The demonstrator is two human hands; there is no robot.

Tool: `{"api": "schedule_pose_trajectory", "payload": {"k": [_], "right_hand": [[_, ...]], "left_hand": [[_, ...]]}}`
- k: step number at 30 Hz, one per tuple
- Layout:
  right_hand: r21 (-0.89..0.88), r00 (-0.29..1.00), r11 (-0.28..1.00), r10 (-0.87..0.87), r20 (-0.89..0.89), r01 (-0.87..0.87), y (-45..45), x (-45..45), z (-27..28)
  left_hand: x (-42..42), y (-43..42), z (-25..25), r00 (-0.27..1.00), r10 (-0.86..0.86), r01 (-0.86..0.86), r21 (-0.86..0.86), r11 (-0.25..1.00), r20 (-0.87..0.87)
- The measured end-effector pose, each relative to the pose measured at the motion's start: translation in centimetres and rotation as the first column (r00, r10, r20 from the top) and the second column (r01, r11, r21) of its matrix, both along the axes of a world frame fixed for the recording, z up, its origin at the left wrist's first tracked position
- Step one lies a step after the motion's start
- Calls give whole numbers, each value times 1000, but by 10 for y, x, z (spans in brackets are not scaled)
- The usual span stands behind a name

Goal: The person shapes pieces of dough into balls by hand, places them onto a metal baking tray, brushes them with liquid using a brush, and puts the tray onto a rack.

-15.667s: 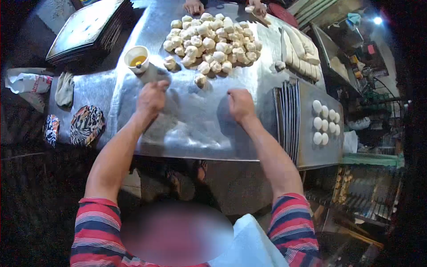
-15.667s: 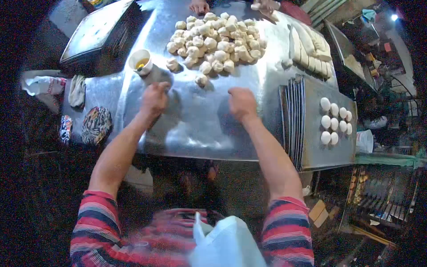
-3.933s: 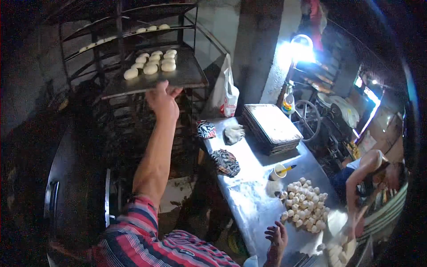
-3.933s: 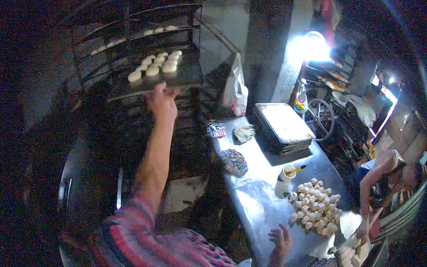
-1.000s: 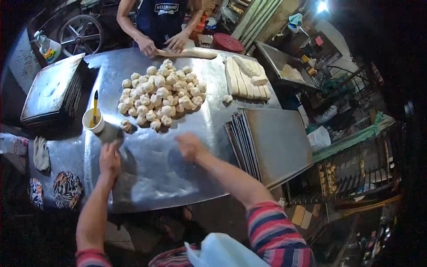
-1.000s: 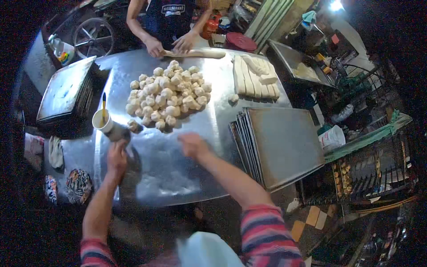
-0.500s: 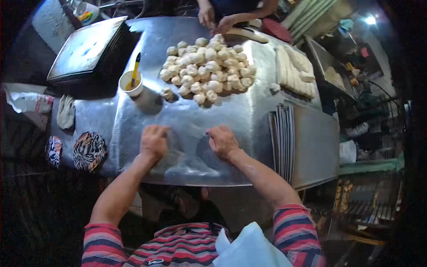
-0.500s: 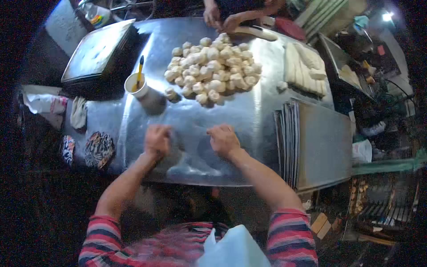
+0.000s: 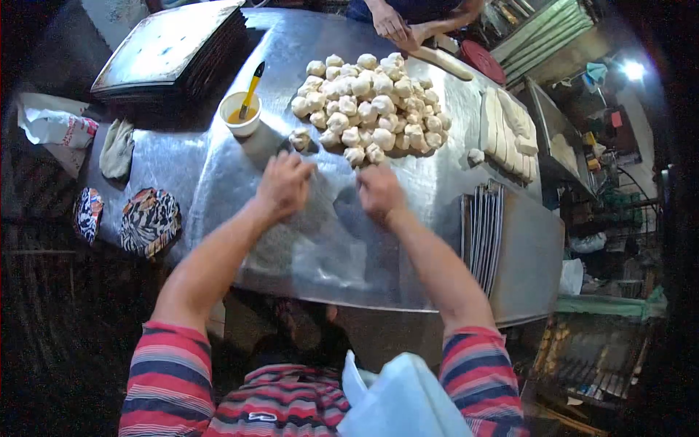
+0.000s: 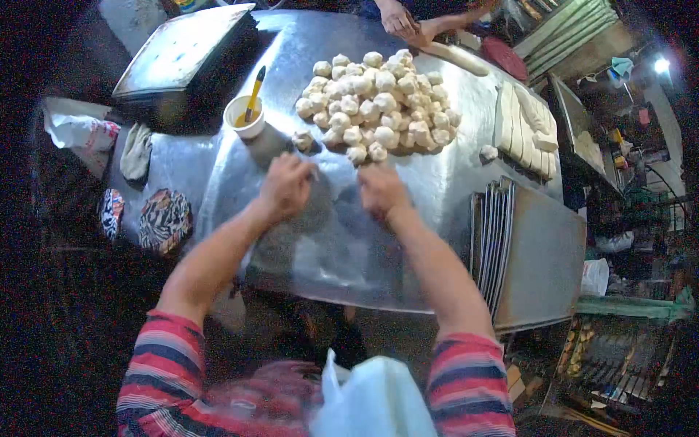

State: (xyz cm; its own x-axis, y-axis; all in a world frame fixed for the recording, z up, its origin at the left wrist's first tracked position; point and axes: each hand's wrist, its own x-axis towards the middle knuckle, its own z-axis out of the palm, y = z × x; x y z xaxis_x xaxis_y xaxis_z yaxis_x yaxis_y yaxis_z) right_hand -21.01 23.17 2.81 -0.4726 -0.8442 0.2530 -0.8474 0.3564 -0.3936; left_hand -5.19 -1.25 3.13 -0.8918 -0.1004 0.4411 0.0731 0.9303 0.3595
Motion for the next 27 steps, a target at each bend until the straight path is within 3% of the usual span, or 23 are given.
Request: {"api": "schedule_pose_trajectory", "payload": {"k": [3, 6, 7, 10, 11, 14, 15, 18, 19, 22, 23, 24, 26, 27], "right_hand": [[-78, 987, 987, -147, -58, 143, 12, 4, 12], [-106, 997, 993, -56, -47, 50, 41, 51, -4], [-208, 996, 978, -1, -94, -18, 27, 60, -5], [-40, 986, 995, 88, -143, -94, -6, -2, -17], [-77, 995, 997, 5, -104, -13, -12, -1, 8], [-222, 967, 973, -111, -230, 59, 2, -1, 11], [-133, 953, 971, -221, -205, 197, 17, 6, 3], [-63, 964, 965, -258, -61, 254, 42, 35, 25], [-69, 983, 980, -184, 11, 185, 44, 32, 24], [-109, 1000, 994, -30, -4, 29, 53, 34, 13], [-116, 1000, 993, -19, -7, 18, 54, 34, 10], [-122, 1000, 993, -8, -18, 6, 51, 32, 13], [-100, 1000, 995, -4, -8, 4, 55, 37, 16], [-88, 1000, 996, -15, -4, 15, 53, 35, 18]], "left_hand": [[0, -22, -12, 989, 147, -146, 32, 989, -19], [37, 0, -30, 975, 202, -194, 87, 977, -91], [37, 17, -25, 988, 105, -101, 37, 994, -116], [0, 20, -3, 999, 27, -29, -50, 998, -39], [-10, 12, -8, 999, 49, -49, 2, 999, 18], [-4, -6, -19, 967, 237, -237, 12, 972, -89], [4, -7, -22, 939, 342, -340, 48, 939, -35], [40, 3, -22, 913, 408, -407, 45, 912, -8], [52, 9, -19, 914, 405, -406, 81, 910, 28], [56, 14, -11, 905, 409, -423, 132, 897, 119], [45, 5, -6, 841, 465, -495, 49, 867, 276], [21, -20, -32, 825, 522, -541, 33, 840, 218], [2, -11, -5, 715, 628, -673, 60, 737, 308], [0, -12, -14, 705, 629, -662, -13, 749, 326]]}}
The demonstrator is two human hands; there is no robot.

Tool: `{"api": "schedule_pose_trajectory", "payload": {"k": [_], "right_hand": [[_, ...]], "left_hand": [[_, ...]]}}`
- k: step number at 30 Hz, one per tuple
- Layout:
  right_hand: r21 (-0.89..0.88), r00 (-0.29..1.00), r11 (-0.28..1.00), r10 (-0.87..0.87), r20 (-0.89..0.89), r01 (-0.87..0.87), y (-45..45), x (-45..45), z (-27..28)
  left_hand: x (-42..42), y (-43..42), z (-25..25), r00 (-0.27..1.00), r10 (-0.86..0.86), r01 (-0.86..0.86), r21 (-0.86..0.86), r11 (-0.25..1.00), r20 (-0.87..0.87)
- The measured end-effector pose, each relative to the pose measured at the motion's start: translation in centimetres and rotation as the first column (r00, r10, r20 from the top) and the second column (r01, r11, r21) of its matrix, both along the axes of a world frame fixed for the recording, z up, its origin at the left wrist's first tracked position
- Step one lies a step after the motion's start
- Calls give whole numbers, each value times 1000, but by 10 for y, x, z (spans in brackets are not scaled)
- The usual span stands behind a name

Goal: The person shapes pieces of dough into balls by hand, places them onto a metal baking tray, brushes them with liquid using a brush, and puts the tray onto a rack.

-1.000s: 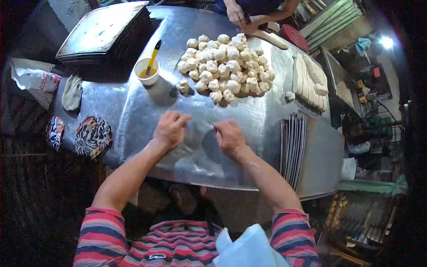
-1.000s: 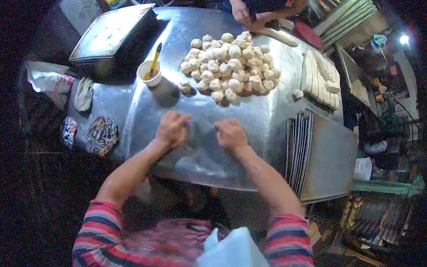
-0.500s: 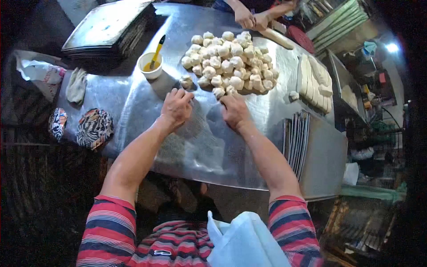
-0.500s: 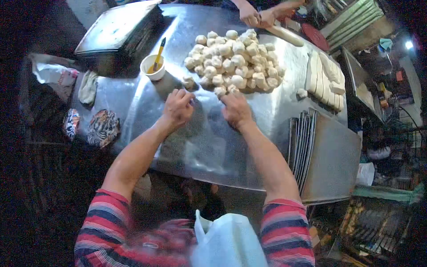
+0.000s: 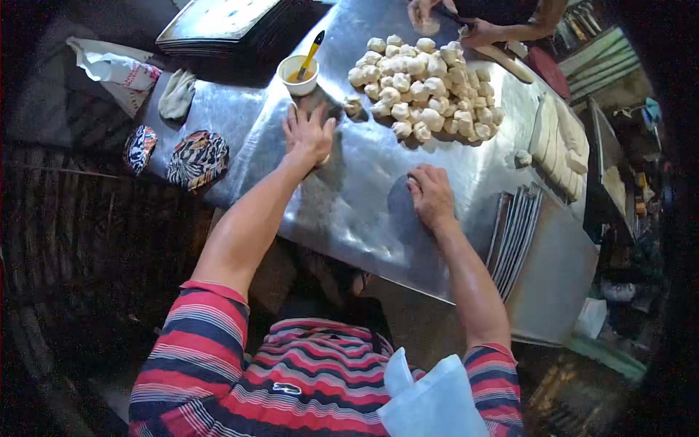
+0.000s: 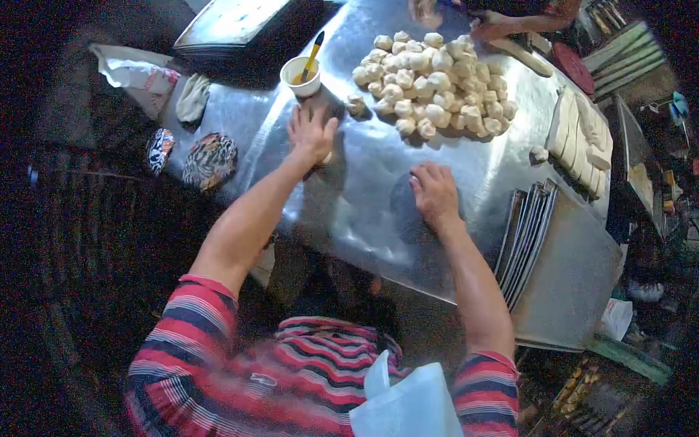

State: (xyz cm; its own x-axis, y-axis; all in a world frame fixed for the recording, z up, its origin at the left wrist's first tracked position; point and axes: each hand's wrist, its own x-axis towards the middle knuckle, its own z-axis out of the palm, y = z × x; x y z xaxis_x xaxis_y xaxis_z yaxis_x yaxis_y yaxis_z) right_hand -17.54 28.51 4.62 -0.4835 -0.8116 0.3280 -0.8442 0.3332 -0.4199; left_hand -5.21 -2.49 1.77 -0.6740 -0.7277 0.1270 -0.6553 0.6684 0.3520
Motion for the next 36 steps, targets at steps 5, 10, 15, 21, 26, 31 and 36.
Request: {"api": "schedule_pose_trajectory", "payload": {"k": [5, 10, 15, 21, 26, 31, 36], "right_hand": [[384, 854, 911, -313, 417, 146, -31, -44, 3], [184, 884, 869, -425, -195, 459, -60, -42, -28], [287, 888, 861, -323, -328, 419, -67, -38, -14], [11, 802, 821, -554, -225, 570, -86, -42, 18], [237, 877, 845, -450, -170, 479, -77, -29, 4], [287, 946, 908, -324, 19, 305, -4, 1, 11], [6, 624, 941, -229, 748, 339, 87, 36, 110]], "left_hand": [[3, 3, -12, 994, -65, 73, -83, 994, 87], [1, 4, 1, 980, -103, 112, -43, 993, 171], [4, 4, 11, 973, -134, 136, 3, 991, 186], [4, 5, 15, 979, -124, 119, 43, 992, 162], [6, 1, 0, 990, -99, 98, -10, 995, -101], [84, 8, 29, 972, -210, 209, -14, 978, -102], [45, 81, 31, 955, -8, 172, 532, 829, -297]]}}
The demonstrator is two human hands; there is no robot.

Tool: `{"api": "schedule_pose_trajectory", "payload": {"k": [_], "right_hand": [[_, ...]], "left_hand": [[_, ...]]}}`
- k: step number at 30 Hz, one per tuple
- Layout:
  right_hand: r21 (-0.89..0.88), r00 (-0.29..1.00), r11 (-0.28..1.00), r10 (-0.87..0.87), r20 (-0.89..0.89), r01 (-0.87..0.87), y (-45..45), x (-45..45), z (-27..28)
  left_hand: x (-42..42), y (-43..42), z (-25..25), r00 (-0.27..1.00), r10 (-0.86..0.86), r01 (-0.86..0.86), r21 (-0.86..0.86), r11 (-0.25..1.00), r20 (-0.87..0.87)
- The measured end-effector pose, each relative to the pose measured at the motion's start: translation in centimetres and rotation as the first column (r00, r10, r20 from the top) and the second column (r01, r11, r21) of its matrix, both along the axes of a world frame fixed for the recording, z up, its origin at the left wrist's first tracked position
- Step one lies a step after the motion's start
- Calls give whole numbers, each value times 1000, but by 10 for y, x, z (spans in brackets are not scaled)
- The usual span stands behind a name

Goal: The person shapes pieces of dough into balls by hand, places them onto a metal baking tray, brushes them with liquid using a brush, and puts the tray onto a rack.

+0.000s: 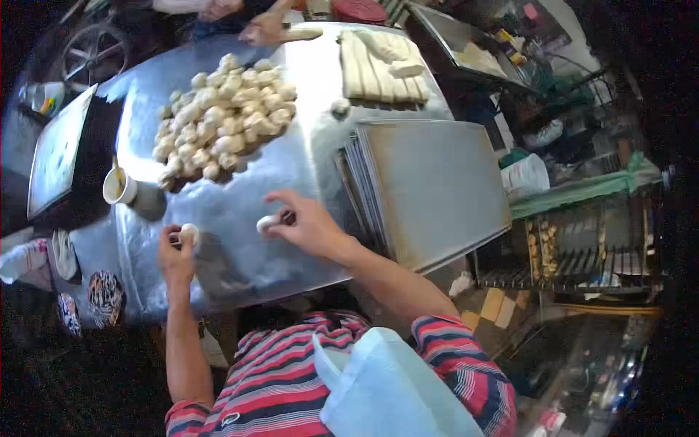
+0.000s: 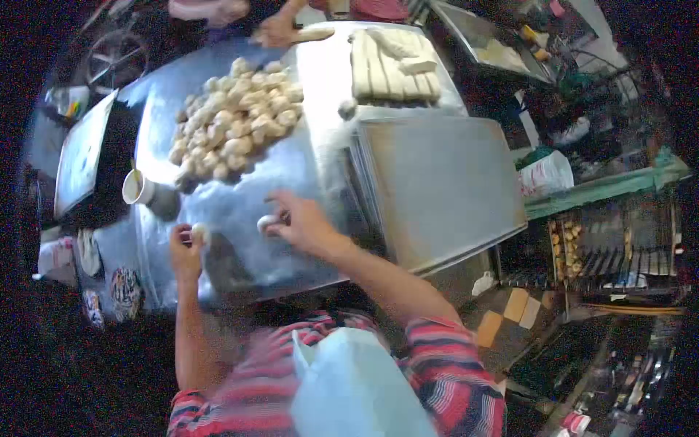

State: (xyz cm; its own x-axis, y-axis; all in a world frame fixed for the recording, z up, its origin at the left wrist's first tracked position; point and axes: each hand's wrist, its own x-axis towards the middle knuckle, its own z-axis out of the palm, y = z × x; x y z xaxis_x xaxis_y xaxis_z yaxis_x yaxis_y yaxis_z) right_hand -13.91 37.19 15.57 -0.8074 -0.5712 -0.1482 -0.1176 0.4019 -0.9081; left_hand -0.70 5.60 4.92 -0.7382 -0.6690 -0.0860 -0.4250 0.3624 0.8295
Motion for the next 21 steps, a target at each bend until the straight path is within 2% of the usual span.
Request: {"api": "schedule_pose_trajectory", "payload": {"k": [1, 2, 3, 4, 5, 6, 7, 9, 13, 16, 18, 19, 20, 21], "right_hand": [[-81, 997, 994, -72, 5, 72, 35, -13, 21], [-162, 990, 977, -140, 21, 142, 72, -27, 37], [-294, 970, 925, -238, 41, 239, 108, -45, 48], [-163, 927, 921, -368, -72, 353, 148, -61, 61], [-193, 836, 844, -530, -145, 501, 187, -83, 52], [-180, 810, 818, -571, -133, 546, 227, -106, 42], [-167, 781, 788, -613, -119, 593, 256, -125, 34], [-156, 797, 792, -603, -43, 591, 285, -142, 35], [-92, 800, 797, -600, 5, 597, 300, -159, 34], [-85, 832, 837, -547, -98, 540, 303, -177, 12], [-2, 844, 855, -511, -165, 518, 304, -179, 14], [38, 854, 866, -482, -197, 498, 299, -178, 20], [30, 810, 838, -516, -279, 544, 296, -173, 22], [-4, 767, 820, -537, -352, 572, 291, -169, 21]], "left_hand": [[-20, 38, 21, 998, 7, -4, 46, 999, -70], [-50, 79, 41, 984, -33, 63, 163, 985, -176], [-80, 105, 29, 944, -126, 157, 79, 984, -303], [-106, 152, 75, 949, -253, 268, 56, 962, -190], [-134, 198, 98, 907, -315, 359, 120, 926, -281], [-161, 239, 108, 827, -427, 449, -28, 893, -364], [-185, 281, 133, 830, -473, 501, 22, 865, -295], [-229, 335, 143, 715, -613, 684, 153, 713, -338], [-273, 388, 120, 708, -675, 695, 33, 719, -209], [-280, 398, 126, 716, -689, 684, -85, 724, -109], [-281, 400, 131, 720, -693, 680, -165, 715, -33], [-282, 404, 128, 712, -701, 684, -189, 704, -36], [-283, 403, 127, 718, -695, 673, -223, 705, -33], [-280, 402, 122, 734, -660, 603, -292, 742, -162]]}}
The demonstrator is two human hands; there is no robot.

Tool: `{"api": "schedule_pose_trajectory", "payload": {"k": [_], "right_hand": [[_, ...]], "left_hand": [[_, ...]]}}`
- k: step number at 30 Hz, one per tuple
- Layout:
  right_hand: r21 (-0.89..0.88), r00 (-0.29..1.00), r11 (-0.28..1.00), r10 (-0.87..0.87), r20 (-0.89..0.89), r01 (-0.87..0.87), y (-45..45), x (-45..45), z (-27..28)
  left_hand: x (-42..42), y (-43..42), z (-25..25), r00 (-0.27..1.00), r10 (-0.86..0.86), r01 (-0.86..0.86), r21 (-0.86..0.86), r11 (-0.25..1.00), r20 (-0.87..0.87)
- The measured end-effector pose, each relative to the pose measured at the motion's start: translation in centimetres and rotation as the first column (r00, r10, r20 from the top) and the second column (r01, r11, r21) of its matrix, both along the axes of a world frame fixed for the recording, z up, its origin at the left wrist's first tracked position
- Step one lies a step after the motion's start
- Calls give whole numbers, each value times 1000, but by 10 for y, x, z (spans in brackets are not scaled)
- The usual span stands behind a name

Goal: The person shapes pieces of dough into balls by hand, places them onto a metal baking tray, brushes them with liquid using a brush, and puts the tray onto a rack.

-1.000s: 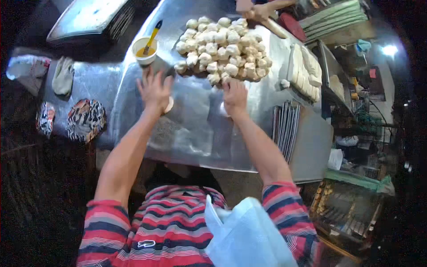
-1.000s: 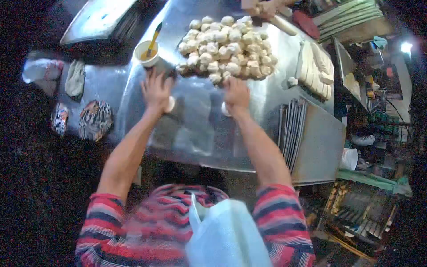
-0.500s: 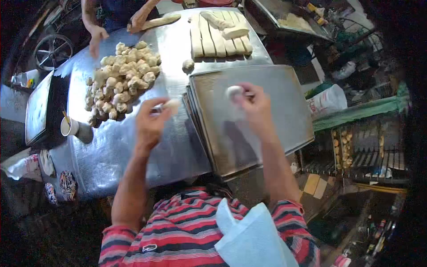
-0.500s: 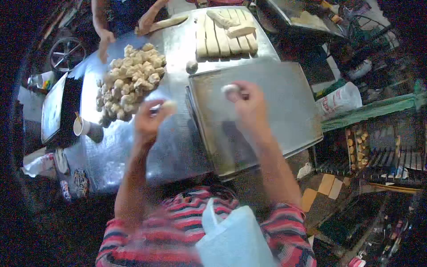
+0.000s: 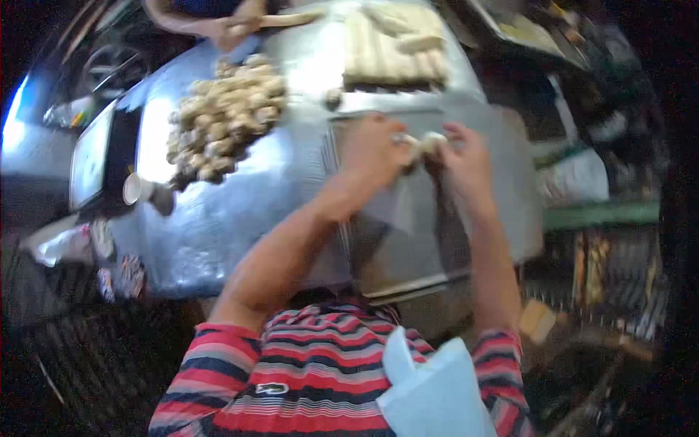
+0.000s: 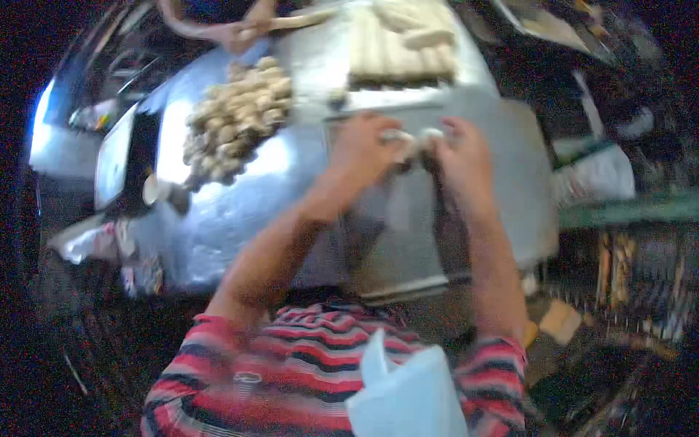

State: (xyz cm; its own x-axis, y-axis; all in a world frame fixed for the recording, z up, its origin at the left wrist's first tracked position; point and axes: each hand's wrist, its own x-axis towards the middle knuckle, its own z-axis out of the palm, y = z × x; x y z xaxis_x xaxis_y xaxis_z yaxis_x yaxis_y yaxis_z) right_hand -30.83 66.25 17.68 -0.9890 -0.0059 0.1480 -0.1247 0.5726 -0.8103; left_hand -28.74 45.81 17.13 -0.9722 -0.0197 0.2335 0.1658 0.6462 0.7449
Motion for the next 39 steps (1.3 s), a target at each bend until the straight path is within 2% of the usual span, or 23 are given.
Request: {"api": "schedule_pose_trajectory", "payload": {"k": [1, 4, 7, 9, 12, 13, 15, 16, 17, 19, 21, 22, 23, 25, 26, 27, 28, 29, 30, 33, 35, 38, 39], "right_hand": [[127, 999, 992, 27, -25, -23, -2, -1, -2], [420, 992, 907, 74, -99, -26, -2, -2, 9], [261, 991, 960, -74, -110, 101, -58, 19, 43], [141, 998, 990, -12, -63, 21, -120, 32, 42], [63, 983, 983, 176, -53, -173, -231, 29, 13], [64, 980, 979, 194, -35, -191, -265, 21, -4], [74, 983, 981, 178, 41, -180, -330, 2, -16], [87, 984, 984, 147, 100, -156, -356, -8, -16], [243, 985, 957, 170, -29, -159, -375, -25, -26], [530, 928, 843, 267, -260, -94, -397, -51, -65], [547, 932, 834, 247, -264, -66, -404, -56, -91], [551, 933, 833, 235, -271, -49, -409, -59, -92], [503, 957, 842, 275, -91, -194, -409, -39, -61], [339, 943, 896, 327, -66, -287, -393, 5, -67], [304, 933, 904, 345, -105, -300, -384, 45, -67], [374, 895, 856, 427, -125, -356, -365, 81, -80], [440, 850, 802, 507, -144, -404, -345, 115, -93], [335, 818, 755, 568, 93, -563, -327, 148, -98], [398, 757, 696, 654, -9, -597, -318, 176, -102], [379, 727, 664, 686, 34, -644, -332, 210, -116], [430, 707, 653, 706, -48, -623, -372, 210, -140], [477, 599, 650, 751, -279, -592, -407, 177, -160], [500, 625, 606, 765, -154, -619, -400, 169, -166]], "left_hand": [[7, -11, -5, 988, 46, -42, 28, 999, -145], [25, -75, 16, 986, 142, -156, 166, 974, 89], [29, -196, -37, 940, 341, -342, -53, 938, -27], [22, -260, -60, 890, 441, -453, -335, 826, -114], [-1, -317, -88, 936, 258, -349, -531, 772, -241], [-2, -324, -88, 951, 204, -296, -495, 817, -232], [5, -342, -90, 958, 236, -250, -74, 965, -163], [14, -349, -90, 964, 236, -218, 142, 965, -124], [29, -351, -95, 927, 352, -265, 437, 860, -131], [77, -372, -78, 940, 342, -286, 530, 798, -8], [134, -383, -73, 944, 295, -303, 738, 602, 147], [164, -396, -71, 941, 294, -323, 702, 635, 167], [192, -412, -72, 939, 296, -334, 666, 667, 175], [261, -442, -105, 899, 334, -433, 686, 584, 283], [298, -458, -120, 840, 451, -543, 489, 683, 303], [327, -471, -137, 838, 517, -541, 381, 750, 172], [345, -478, -122, 850, 486, -526, 282, 803, 203], [361, -477, -116, 877, 448, -470, 119, 875, 172], [374, -478, -113, 888, 439, -431, -87, 898, 135], [364, -448, -171, 946, 294, -324, -465, 824, -139], [310, -430, -148, 959, 264, -283, -320, 904, -102], [269, -462, -131, 933, 345, -357, -375, 856, -99], [275, -473, -131, 923, 377, -376, -383, 843, -77]]}}
